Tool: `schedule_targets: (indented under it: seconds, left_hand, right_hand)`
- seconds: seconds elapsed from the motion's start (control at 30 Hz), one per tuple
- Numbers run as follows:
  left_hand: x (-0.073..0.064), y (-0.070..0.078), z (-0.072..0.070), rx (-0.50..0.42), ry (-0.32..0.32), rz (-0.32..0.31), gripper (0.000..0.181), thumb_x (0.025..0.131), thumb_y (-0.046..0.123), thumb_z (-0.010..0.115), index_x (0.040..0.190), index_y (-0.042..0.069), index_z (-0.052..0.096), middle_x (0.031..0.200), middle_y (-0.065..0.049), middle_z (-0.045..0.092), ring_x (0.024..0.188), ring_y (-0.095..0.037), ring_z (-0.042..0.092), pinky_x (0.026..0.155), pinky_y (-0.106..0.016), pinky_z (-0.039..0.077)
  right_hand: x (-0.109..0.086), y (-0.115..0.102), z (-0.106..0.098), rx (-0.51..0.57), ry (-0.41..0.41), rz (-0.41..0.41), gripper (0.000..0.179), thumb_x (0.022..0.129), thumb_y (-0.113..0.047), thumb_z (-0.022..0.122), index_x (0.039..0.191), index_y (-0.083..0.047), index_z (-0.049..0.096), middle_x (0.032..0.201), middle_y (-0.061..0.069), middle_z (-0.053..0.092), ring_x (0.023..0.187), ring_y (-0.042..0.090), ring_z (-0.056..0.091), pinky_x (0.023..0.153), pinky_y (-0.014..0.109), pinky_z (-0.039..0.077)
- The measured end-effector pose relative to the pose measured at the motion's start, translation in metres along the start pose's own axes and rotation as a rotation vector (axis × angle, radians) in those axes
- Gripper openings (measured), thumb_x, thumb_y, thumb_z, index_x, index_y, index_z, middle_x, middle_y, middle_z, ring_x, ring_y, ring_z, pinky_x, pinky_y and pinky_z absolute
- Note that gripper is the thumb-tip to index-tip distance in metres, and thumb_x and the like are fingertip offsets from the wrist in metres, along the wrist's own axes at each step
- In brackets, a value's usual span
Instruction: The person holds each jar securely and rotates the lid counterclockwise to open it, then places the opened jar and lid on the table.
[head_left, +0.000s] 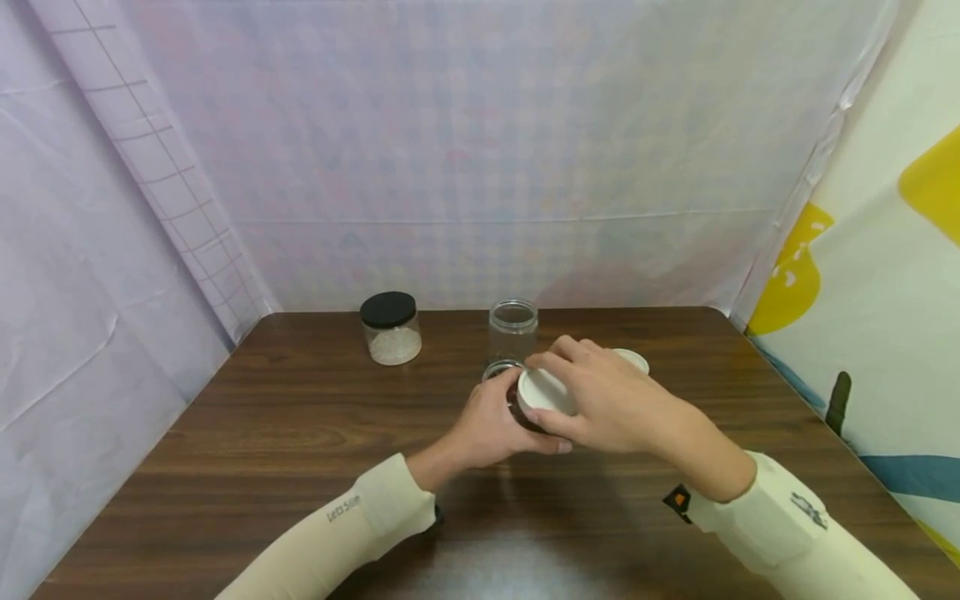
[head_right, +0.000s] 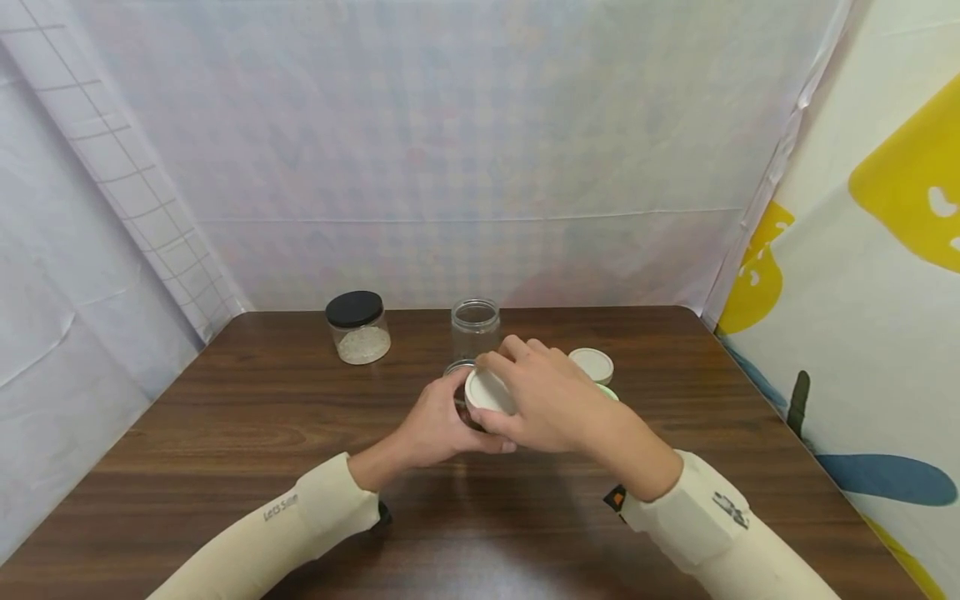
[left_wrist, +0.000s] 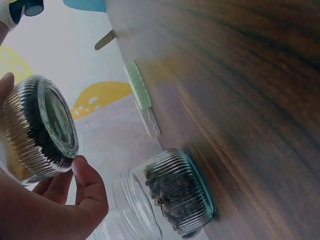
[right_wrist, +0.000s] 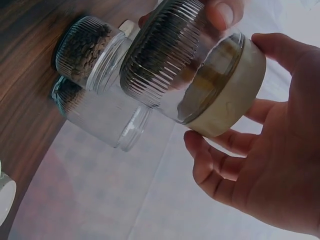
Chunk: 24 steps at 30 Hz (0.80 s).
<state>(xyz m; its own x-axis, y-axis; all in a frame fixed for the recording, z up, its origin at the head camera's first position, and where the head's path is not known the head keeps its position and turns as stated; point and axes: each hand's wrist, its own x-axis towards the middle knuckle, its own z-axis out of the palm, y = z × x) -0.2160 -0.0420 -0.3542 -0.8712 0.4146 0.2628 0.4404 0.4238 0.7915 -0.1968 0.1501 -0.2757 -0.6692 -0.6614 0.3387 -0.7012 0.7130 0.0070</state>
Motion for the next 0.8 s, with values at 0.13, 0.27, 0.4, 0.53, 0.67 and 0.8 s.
schedule_targets:
  seconds: [0.13,0.27,0.4,0.53,0.67,0.8]
  left_hand:
    - [-0.0001,-0.0013,0.0005,-0.018,-0.009,-0.002,0.09,0.064,0.053,0.093,0.14,0.026,0.052,0.121,0.007,0.065,0.106,-0.011,0.063,0.086,-0.031,0.054]
    - [-0.0004,-0.003,0.0014,-0.038,-0.013,0.014,0.092,0.064,0.05,0.094,0.143,0.03,0.05,0.121,0.007,0.064,0.104,-0.011,0.063,0.084,-0.031,0.054]
    - [-0.0007,-0.003,0.0019,-0.058,-0.017,0.03,0.096,0.064,0.045,0.095,0.146,0.031,0.048,0.121,0.005,0.064,0.105,-0.012,0.063,0.084,-0.033,0.055]
    - [-0.0014,-0.002,0.0018,-0.057,-0.019,0.025,0.094,0.065,0.045,0.095,0.145,0.028,0.049,0.121,0.005,0.065,0.105,-0.012,0.063,0.085,-0.031,0.055]
    - [-0.0021,-0.0014,0.0021,-0.037,-0.016,0.02,0.09,0.065,0.047,0.094,0.141,0.028,0.051,0.122,0.007,0.064,0.106,-0.011,0.062,0.086,-0.03,0.054]
    - [-0.0007,-0.0007,0.004,-0.039,-0.017,0.024,0.079,0.066,0.049,0.094,0.131,0.025,0.056,0.119,0.009,0.065,0.105,-0.009,0.064,0.087,-0.029,0.054]
  right_hand:
    - [-0.0013,0.0023,-0.0011,0.052,-0.023,-0.015,0.052,0.091,-0.047,0.067,0.134,-0.019,0.061,0.116,-0.003,0.061,0.098,0.016,0.055,0.077,0.033,0.047]
    - [-0.0021,0.0054,-0.0011,0.109,-0.059,-0.033,0.057,0.084,-0.037,0.07,0.138,-0.021,0.058,0.127,-0.004,0.059,0.102,0.016,0.054,0.08,0.033,0.047]
    - [-0.0029,0.0068,-0.002,0.154,-0.082,-0.058,0.061,0.079,-0.031,0.069,0.139,-0.023,0.057,0.133,-0.007,0.057,0.105,0.016,0.053,0.083,0.033,0.047]
    - [-0.0042,0.0067,-0.0041,0.17,-0.108,-0.055,0.062,0.079,-0.028,0.068,0.14,-0.024,0.056,0.14,-0.004,0.054,0.113,0.019,0.054,0.087,0.037,0.048]
    - [-0.0052,0.0053,-0.0058,0.135,-0.108,0.005,0.06,0.091,-0.043,0.064,0.147,-0.025,0.05,0.153,0.005,0.043,0.124,0.028,0.054,0.089,0.045,0.052]
    - [-0.002,0.0024,-0.0069,0.041,-0.032,0.137,0.069,0.097,-0.067,0.049,0.148,-0.021,0.05,0.151,0.01,0.043,0.123,0.032,0.056,0.087,0.052,0.054]
